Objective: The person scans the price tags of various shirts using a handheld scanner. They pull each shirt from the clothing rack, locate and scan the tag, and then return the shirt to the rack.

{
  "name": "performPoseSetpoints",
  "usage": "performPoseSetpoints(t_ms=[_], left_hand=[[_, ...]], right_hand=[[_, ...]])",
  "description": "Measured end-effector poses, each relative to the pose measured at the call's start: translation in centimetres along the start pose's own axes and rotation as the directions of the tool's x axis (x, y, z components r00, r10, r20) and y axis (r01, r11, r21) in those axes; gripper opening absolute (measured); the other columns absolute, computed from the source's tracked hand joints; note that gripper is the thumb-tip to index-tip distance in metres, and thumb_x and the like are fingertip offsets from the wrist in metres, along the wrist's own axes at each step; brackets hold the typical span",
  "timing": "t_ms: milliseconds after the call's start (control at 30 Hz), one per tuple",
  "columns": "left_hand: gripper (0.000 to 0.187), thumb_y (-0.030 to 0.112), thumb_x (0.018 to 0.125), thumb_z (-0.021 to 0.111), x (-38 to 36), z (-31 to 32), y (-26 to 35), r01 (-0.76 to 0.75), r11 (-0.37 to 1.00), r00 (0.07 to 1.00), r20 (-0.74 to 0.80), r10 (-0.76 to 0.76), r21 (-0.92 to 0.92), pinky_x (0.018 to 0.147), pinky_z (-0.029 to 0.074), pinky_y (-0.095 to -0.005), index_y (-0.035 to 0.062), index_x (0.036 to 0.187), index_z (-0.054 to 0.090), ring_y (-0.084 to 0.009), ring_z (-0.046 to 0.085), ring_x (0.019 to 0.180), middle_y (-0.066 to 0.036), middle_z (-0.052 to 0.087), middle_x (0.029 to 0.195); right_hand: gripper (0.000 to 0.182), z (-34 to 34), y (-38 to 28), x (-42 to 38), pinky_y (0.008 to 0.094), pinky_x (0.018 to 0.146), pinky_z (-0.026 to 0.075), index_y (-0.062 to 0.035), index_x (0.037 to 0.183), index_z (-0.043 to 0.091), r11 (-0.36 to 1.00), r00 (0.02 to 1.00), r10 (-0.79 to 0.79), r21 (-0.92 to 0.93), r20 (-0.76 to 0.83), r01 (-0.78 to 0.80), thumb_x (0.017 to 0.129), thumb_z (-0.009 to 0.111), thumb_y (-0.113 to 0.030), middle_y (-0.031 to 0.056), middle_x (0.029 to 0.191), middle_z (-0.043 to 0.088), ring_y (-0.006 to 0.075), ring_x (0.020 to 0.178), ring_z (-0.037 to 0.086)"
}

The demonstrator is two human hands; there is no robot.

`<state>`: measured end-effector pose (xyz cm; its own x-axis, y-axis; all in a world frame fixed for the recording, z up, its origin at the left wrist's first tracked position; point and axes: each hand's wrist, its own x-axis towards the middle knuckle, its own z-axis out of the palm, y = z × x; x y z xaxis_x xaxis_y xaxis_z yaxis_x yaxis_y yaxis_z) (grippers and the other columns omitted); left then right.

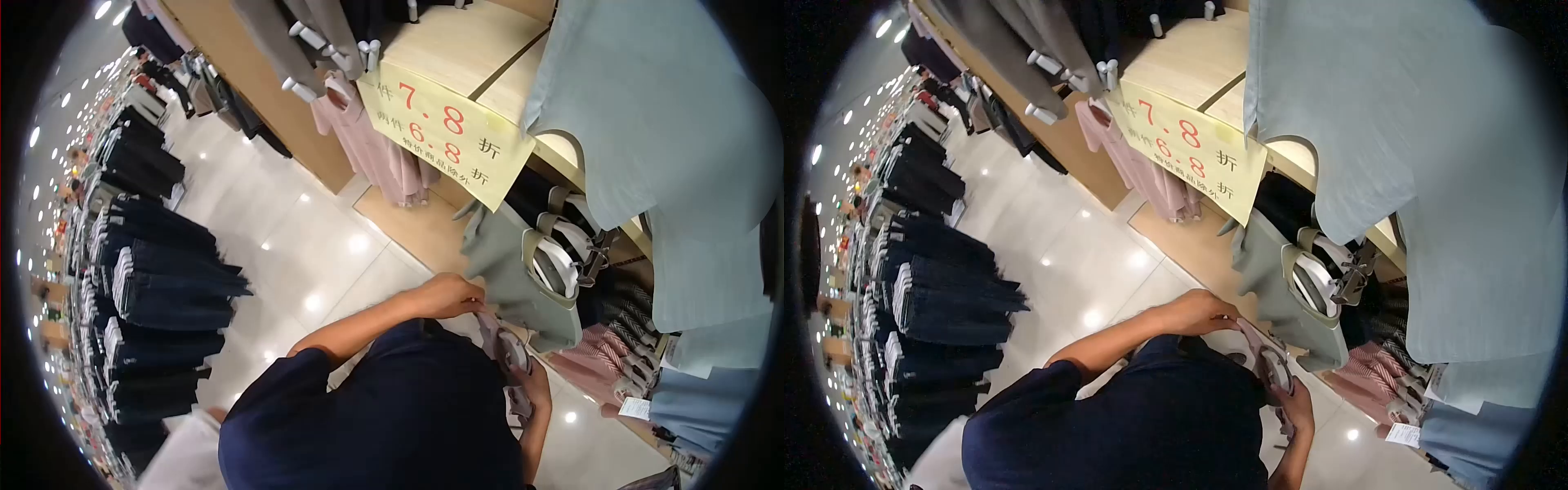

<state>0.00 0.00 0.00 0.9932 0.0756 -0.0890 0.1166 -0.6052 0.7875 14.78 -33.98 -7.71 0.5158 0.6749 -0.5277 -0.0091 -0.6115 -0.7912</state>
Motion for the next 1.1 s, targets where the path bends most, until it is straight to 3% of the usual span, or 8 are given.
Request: performPoseSetpoints(t_ms=[167, 233, 467, 600, 733, 867, 967, 1100], left_hand=[[0.015, 0.013, 0.090, 0.069, -0.5, -1.2, -2.7, -0.085, 0.985, 0.995, -0.072, 0.075, -0.151, 0.073, 0.053, -0.0381, 0.0032, 0.100, 0.069, -0.0292, 0.068, 0.081, -0.016, 0.070, 0.091], [0.009, 0.008, 0.092, 0.067, 0.1, -1.1, -2.8, 0.050, 0.993, 0.997, 0.065, -0.043, -0.111, 0.065, 0.051, -0.0307, -0.0007, 0.094, 0.069, -0.0148, 0.064, 0.069, -0.010, 0.068, 0.079], [0.009, 0.009, 0.094, 0.066, 1.5, -1.2, -4.0, 0.125, 0.945, 0.958, 0.286, -0.035, -0.303, 0.066, 0.052, -0.0278, -0.0001, 0.095, 0.068, -0.0133, 0.066, 0.069, -0.008, 0.069, 0.075], [0.012, 0.008, 0.095, 0.065, 3.3, 0.1, -2.8, 0.009, 0.956, 0.896, 0.427, 0.123, -0.295, 0.072, 0.053, -0.0285, -0.0012, 0.102, 0.066, -0.0151, 0.069, 0.078, -0.009, 0.072, 0.087], [0.027, 0.012, 0.093, 0.069, 5.2, 2.2, -0.6, -0.137, 0.954, 0.810, 0.524, 0.263, -0.266, 0.076, 0.054, -0.0320, -0.0026, 0.114, 0.062, -0.0199, 0.070, 0.087, -0.015, 0.072, 0.102], [0.056, 0.012, 0.086, 0.074, 5.9, 6.6, -2.3, 0.130, 0.936, 0.642, 0.747, 0.173, -0.328, 0.092, 0.052, -0.0366, -0.0068, 0.132, 0.048, -0.0258, 0.065, 0.108, -0.016, 0.064, 0.120], [0.063, 0.000, 0.082, 0.070, 4.2, 11.7, -7.5, 0.555, 0.522, 0.689, 0.709, 0.148, -0.648, 0.098, 0.050, -0.0368, -0.0035, 0.138, 0.042, -0.0279, 0.062, 0.115, -0.016, 0.057, 0.129], [0.058, -0.006, 0.083, 0.061, 4.7, 9.1, -5.4, 0.679, 0.405, 0.639, 0.764, 0.084, -0.612, 0.091, 0.056, -0.0398, -0.0002, 0.138, 0.043, -0.0267, 0.063, 0.111, -0.015, 0.057, 0.129]], right_hand=[[0.037, 2.8, 0.1, 1.2, 0.0318, 0.065, 0.048, 0.0016, 0.106, 0.061, 0.993, 0.996, -0.007, -0.119, -0.087, -0.003, 0.092, 0.069, -0.032, 0.0070, 0.084, 0.064, 0.0150, 0.073, 0.058], [0.045, 2.7, -2.5, -0.2, 0.0324, 0.080, 0.049, 0.0019, 0.111, 0.061, 0.998, 0.995, 0.004, 0.068, -0.103, 0.003, 0.091, 0.071, -0.037, 0.0110, 0.095, 0.066, 0.0185, 0.087, 0.060], [0.040, 7.9, -1.8, -1.0, 0.0320, 0.089, 0.050, 0.0011, 0.116, 0.062, 0.920, 0.905, 0.091, 0.384, -0.415, 0.084, 0.091, 0.072, -0.028, 0.0087, 0.106, 0.067, 0.0161, 0.102, 0.062], [0.037, 10.4, -7.4, -0.8, 0.0306, 0.088, 0.052, 0.0023, 0.127, 0.054, 0.470, 0.835, 0.265, 0.821, -0.482, 0.324, 0.096, 0.066, -0.013, 0.0093, 0.110, 0.066, 0.0158, 0.102, 0.062], [0.027, 13.7, -9.4, 3.3, 0.0268, 0.069, 0.051, -0.0033, 0.116, 0.055, 0.293, 0.653, 0.268, 0.706, -0.708, 0.645, 0.094, 0.069, -0.011, 0.0039, 0.095, 0.061, 0.0113, 0.081, 0.060], [0.009, 15.0, -11.2, 4.8, 0.0242, 0.067, 0.044, -0.0080, 0.096, 0.057, 0.514, 0.576, 0.196, 0.584, -0.793, 0.629, 0.093, 0.065, -0.008, -0.0026, 0.081, 0.054, 0.0068, 0.076, 0.051], [0.010, 17.7, -7.1, 8.4, 0.0222, 0.070, 0.043, -0.0081, 0.103, 0.057, 0.350, 0.566, 0.247, 0.617, -0.786, 0.705, 0.095, 0.063, -0.010, -0.0038, 0.085, 0.056, 0.0058, 0.079, 0.053], [0.014, 17.4, -9.4, 5.1, 0.0223, 0.077, 0.046, -0.0050, 0.109, 0.058, 0.635, 0.565, 0.189, 0.539, -0.803, 0.554, 0.096, 0.061, -0.009, -0.0003, 0.096, 0.059, 0.0066, 0.086, 0.056]])
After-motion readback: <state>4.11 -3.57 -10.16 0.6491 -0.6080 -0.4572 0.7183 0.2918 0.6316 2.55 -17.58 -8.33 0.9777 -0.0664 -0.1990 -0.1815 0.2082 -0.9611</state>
